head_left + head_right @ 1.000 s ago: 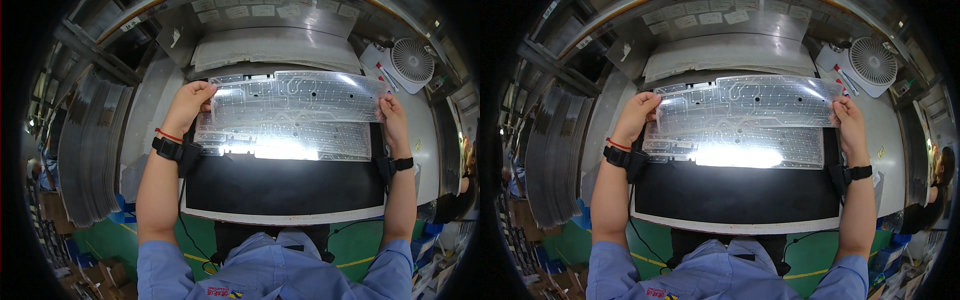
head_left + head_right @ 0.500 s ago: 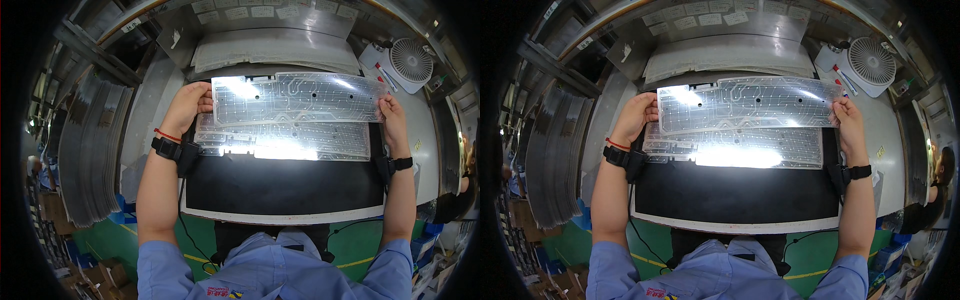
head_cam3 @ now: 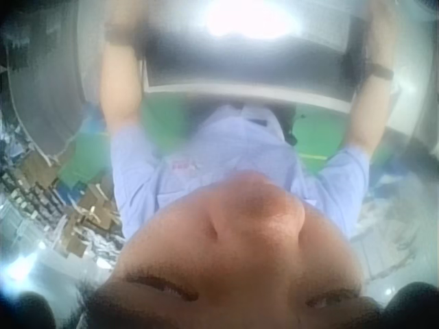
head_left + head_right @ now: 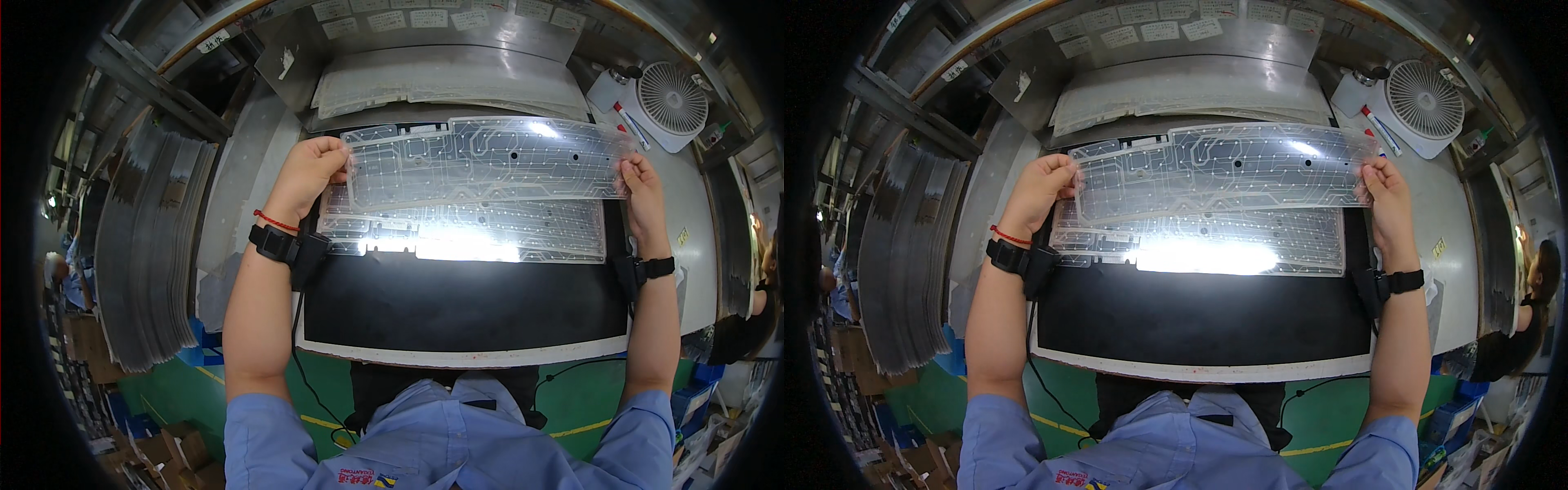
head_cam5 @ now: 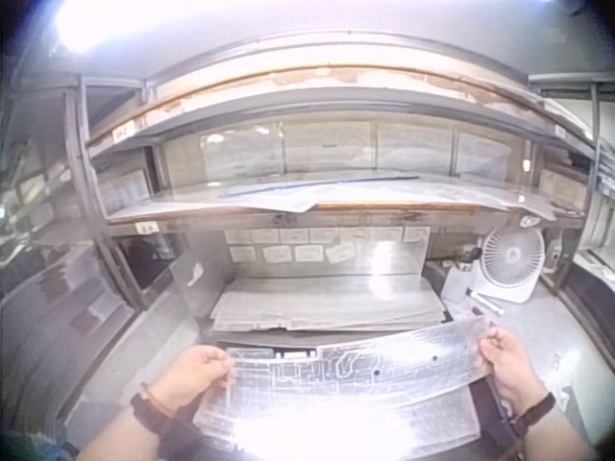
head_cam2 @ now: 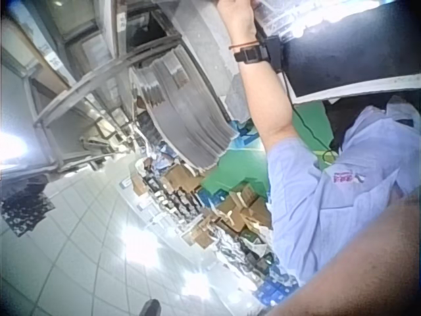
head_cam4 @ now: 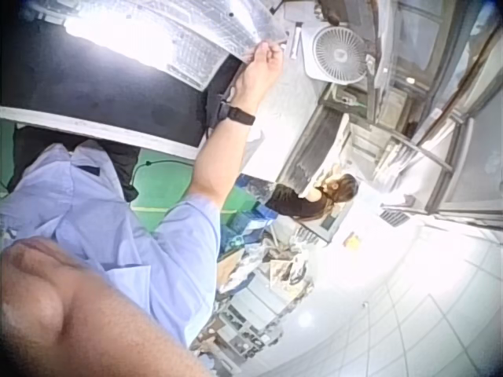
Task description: The recorder is inspecting and cleaning transparent keyboard membrane layers at a workstation.
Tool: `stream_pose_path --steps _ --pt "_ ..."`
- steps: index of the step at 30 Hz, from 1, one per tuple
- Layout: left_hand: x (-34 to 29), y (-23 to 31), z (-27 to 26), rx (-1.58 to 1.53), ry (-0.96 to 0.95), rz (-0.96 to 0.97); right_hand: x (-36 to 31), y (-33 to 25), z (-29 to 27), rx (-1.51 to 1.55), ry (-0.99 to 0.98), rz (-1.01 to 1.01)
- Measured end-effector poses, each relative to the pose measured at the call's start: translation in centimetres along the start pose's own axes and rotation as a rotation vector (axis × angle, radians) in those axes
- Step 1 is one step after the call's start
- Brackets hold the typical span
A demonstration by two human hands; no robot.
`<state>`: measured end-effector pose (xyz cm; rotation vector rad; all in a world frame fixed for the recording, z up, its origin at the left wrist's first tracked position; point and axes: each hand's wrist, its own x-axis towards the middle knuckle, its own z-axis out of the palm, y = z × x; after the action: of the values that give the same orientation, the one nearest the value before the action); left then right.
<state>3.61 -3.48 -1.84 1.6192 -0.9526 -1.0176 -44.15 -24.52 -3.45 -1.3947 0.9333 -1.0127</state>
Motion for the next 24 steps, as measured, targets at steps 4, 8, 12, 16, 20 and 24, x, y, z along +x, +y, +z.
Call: stream_pose_path --steps 4,8,12,16,20,24 --pt "0.1 0.0 0.0 -0.031 0.015 -0.006 0.0 0.1 0.0 0.007 0.0 0.002" --pt "-0.2 0.5 0.6 -0.133 0.058 -0.024 0.0 0.1 -0.1 0.006 -0.004 0.001" --pt "-0.2 0.5 0.5 -0.077 0.034 0.009 0.0 0.0 0.0 0.023 -0.005 -0.001" --pt "-0.2 0.2 0.1 -0.024 0.078 0.191 0.0 -0.5 0.1 0.043 0.023 -0.075" --pt "-0.2 0.3 -0.6 -0.166 0.104 0.268 -0.5 -1.2 0.6 0.134 0.014 -0.2" --pt "0.0 0.0 -0.2 -0.26 0.068 0.176 -0.7 -1.2 0.0 0.122 -0.223 -0.158"
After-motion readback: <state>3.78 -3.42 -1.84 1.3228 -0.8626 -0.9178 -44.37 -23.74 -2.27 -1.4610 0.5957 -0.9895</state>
